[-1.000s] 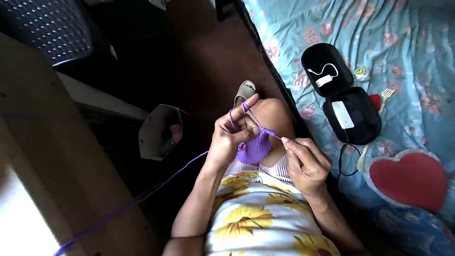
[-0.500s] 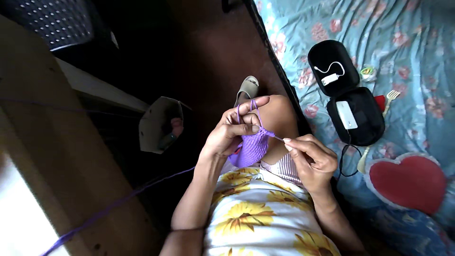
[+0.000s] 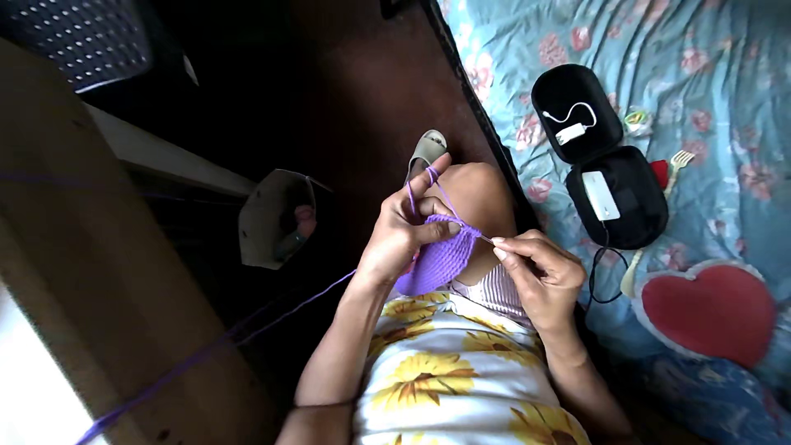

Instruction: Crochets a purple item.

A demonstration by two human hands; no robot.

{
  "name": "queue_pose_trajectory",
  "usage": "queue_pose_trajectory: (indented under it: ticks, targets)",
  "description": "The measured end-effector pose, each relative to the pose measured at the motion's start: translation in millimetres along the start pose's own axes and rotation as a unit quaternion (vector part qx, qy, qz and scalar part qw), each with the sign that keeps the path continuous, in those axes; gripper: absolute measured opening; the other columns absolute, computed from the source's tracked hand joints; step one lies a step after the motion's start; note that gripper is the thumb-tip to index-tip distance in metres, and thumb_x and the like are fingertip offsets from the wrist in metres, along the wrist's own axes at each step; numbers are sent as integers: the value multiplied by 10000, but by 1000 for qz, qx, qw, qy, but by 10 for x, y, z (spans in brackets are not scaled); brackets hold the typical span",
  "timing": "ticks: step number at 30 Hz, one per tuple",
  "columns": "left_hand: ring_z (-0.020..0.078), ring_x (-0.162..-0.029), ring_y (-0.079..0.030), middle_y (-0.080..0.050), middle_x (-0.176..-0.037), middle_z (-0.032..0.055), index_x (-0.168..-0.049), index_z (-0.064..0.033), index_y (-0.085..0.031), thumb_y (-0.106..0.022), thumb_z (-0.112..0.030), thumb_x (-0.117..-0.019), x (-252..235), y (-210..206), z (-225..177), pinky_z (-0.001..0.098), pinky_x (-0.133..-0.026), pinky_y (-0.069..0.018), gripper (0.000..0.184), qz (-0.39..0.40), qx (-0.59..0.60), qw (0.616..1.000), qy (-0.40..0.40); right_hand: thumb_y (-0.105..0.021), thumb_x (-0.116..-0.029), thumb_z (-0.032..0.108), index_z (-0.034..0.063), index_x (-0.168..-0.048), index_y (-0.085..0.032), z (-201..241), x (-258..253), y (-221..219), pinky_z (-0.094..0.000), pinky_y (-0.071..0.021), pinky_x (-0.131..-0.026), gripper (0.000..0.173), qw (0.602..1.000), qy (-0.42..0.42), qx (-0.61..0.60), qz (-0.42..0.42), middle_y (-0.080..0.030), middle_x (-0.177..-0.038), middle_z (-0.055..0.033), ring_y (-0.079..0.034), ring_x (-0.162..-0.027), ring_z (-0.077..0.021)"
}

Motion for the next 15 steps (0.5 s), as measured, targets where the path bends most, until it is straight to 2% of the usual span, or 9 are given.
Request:
queue_pose_trajectory:
  ticks: [3, 4, 7, 9, 11, 12, 13, 15]
  targets:
    - [55, -628, -660, -725, -784, 23, -1567, -78, -388, -636, 157, -823, 2, -22, -30, 192, -624, -576, 818, -8, 7, 1000, -29, -689, -881, -33, 50, -986, -774, -188, 24, -47, -169, -568, -683, 159, 986, -115, -124, 15, -736, -892, 35, -648, -734, 4]
    - [55, -618, -649, -717, -774, 20, -1562, -72, -396, -641, 153, -824, 7, -35, -44, 194, -617, -571, 809, -14, -10, 999, -46, -680, -882, -43, 51, -988, -769, -200, 26, -65, -172, -562, -677, 167, 982, -129, -139, 16, -741, -900, 35, -644, -726, 2]
    - [39, -634, -627, -712, -810, 2, -1519, -8, -434, -664, 123, -823, 56, -136, -140, 191, -602, -546, 745, -42, -134, 980, -143, -665, -895, -39, -2, -1001, -748, -43, -21, -78, -159, -587, -733, 140, 995, -81, -57, 5, -729, -920, 7, -672, -800, 5]
    - [26, -747, -664, -733, -922, 22, -1436, 58, -512, -657, 105, -829, 133, -234, -206, 204, -699, -576, 625, -55, -207, 947, -240, -670, -912, -15, -22, -994, -730, 69, -67, -86, -141, -580, -740, 102, 999, -45, 13, -5, -714, -905, -9, -665, -804, 18]
    - [54, -809, -677, -729, -948, 61, -1362, 58, -580, -658, 86, -852, 207, -286, -242, 234, -762, -583, 516, -66, -231, 916, -320, -663, -915, -12, -4, -1004, -711, 55, -102, -104, -136, -577, -724, 102, 997, -72, 6, -1, -721, -905, 3, -667, -786, 28]
    - [61, -826, -681, -727, -951, 62, -1357, 32, -589, -657, 68, -870, 233, -293, -247, 245, -784, -584, 493, -69, -230, 908, -343, -659, -914, -15, 27, -1012, -701, -13, -111, -117, -130, -561, -687, 115, 993, -111, -43, 6, -715, -887, 25, -649, -744, 32]
    - [58, -835, -682, -726, -957, 45, -1365, -11, -590, -656, 46, -892, 248, -291, -251, 248, -793, -585, 481, -70, -218, 908, -351, -653, -909, -22, 62, -1003, -698, -114, -107, -143, -125, -499, -603, 134, 979, -163, -124, 12, -702, -842, 41, -591, -656, 33]
    - [50, -828, -690, -740, -963, 2, -1385, -84, -597, -670, 29, -901, 245, -261, -245, 246, -779, -592, 503, -74, -167, 927, -328, -650, -880, -34, 85, -972, -702, -284, -59, -209, -126, -403, -485, 159, 933, -248, -262, 15, -678, -753, 19, -508, -534, 25]
Point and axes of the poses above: each hand's wrist, its own x-axis away from the middle knuckle, its own y-axis out of the back of the hand, z = x × y, the point moved 10 cm from there along -x, towards the middle knuckle
